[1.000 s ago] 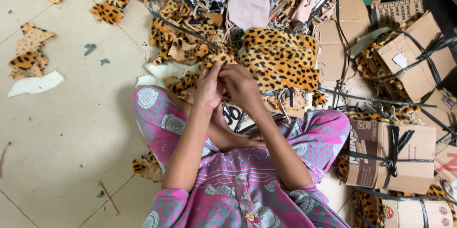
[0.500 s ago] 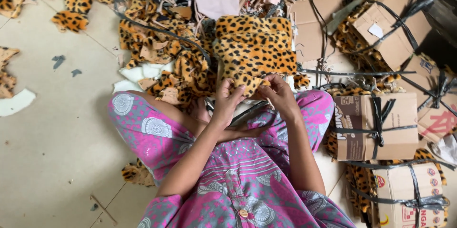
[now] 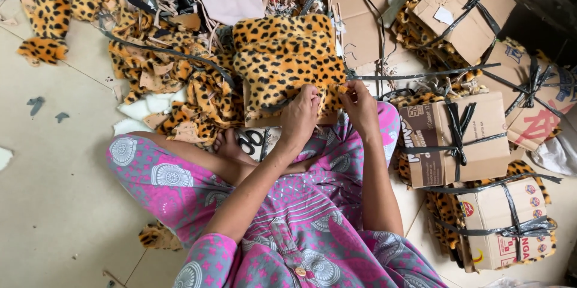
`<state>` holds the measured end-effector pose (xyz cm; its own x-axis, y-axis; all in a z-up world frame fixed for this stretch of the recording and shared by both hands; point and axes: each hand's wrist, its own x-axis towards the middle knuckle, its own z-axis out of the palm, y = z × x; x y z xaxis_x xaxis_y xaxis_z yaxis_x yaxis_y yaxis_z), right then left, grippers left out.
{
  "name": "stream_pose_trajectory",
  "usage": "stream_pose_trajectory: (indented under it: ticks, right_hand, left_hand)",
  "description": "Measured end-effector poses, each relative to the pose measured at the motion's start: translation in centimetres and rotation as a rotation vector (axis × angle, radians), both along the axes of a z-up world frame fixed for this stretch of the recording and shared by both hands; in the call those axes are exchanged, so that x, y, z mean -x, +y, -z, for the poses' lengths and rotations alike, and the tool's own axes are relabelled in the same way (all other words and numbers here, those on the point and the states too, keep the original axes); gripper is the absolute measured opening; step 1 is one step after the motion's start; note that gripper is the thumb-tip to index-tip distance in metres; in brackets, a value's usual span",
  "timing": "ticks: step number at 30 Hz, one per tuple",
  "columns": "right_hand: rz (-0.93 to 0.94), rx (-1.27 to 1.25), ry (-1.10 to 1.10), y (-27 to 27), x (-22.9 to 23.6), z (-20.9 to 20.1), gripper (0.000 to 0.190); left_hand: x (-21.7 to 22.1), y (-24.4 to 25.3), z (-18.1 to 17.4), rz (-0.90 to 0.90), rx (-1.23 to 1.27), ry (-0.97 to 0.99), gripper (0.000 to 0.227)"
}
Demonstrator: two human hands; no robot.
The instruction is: The person sits on the floor and packs fabric scraps into small cardboard boxes. They gather leopard-print and solid-colored fabric pieces, place them inside a box, close it, and secure it by hand using black plastic straps.
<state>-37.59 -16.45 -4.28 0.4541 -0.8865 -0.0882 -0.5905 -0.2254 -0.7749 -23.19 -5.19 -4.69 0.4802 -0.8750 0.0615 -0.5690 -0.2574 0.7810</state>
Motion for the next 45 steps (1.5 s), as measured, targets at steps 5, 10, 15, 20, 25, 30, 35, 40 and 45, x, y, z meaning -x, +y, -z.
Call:
stream_pose_trajectory:
  ticks: [5, 10, 15, 20, 25, 30, 35, 40, 45]
  right_hand:
    - [-0.003, -0.047, -0.091, 0.4, -0.5, 0.9, 0.022]
    - [0.032, -0.295, -0.392, 1.2, -0.1, 1.5, 0.021]
    - [-0.13, -0.5, -0.698, 0.8, 1.3, 1.3, 0.019]
    - [-0.11, -0.57, -0.795, 0.8, 0.7, 1.4, 0.018]
    - [-0.139, -0.653, -0.913, 0.7, 1.3, 3.3, 0.019]
    - [-0.131, -0.621, -0.799, 0.5, 1.0, 1.8, 0.023]
    - [-0.044, -0.368, -0.379, 0.4, 1.1, 3.4, 0.024]
    - [0.116, -0.185, -0.162, 2.2, -1.4, 1.9, 0.026]
    - [0.146, 0.333, -0.043, 4.2, -2.8, 1.7, 0.048]
  left_hand:
    - [0.4, 0.1, 1.3, -0.003, -0.019, -0.194, 0.025]
    - [0.8, 0.3, 0.1, -0.031, 0.025, -0.284, 0.048]
    - [0.0, 1.1, -2.2, -0.039, 0.284, 0.384, 0.06]
    - [-1.0, 1.2, -0.2, 0.084, 0.346, 0.834, 0.07]
    - [-1.1, 1.8, -2.2, 0.115, 0.238, 1.19, 0.082]
    - [-0.8, 1.0, 0.6, 0.113, 0.292, 1.079, 0.064]
    - [-1.2, 0.9, -0.7, 0.059, 0.137, 0.337, 0.051]
    - [0.1, -0.1, 2.2, 0.005, -0.015, -0.108, 0.045]
    - [0.1, 1.1, 0.2, -0.022, -0.071, -0.261, 0.05]
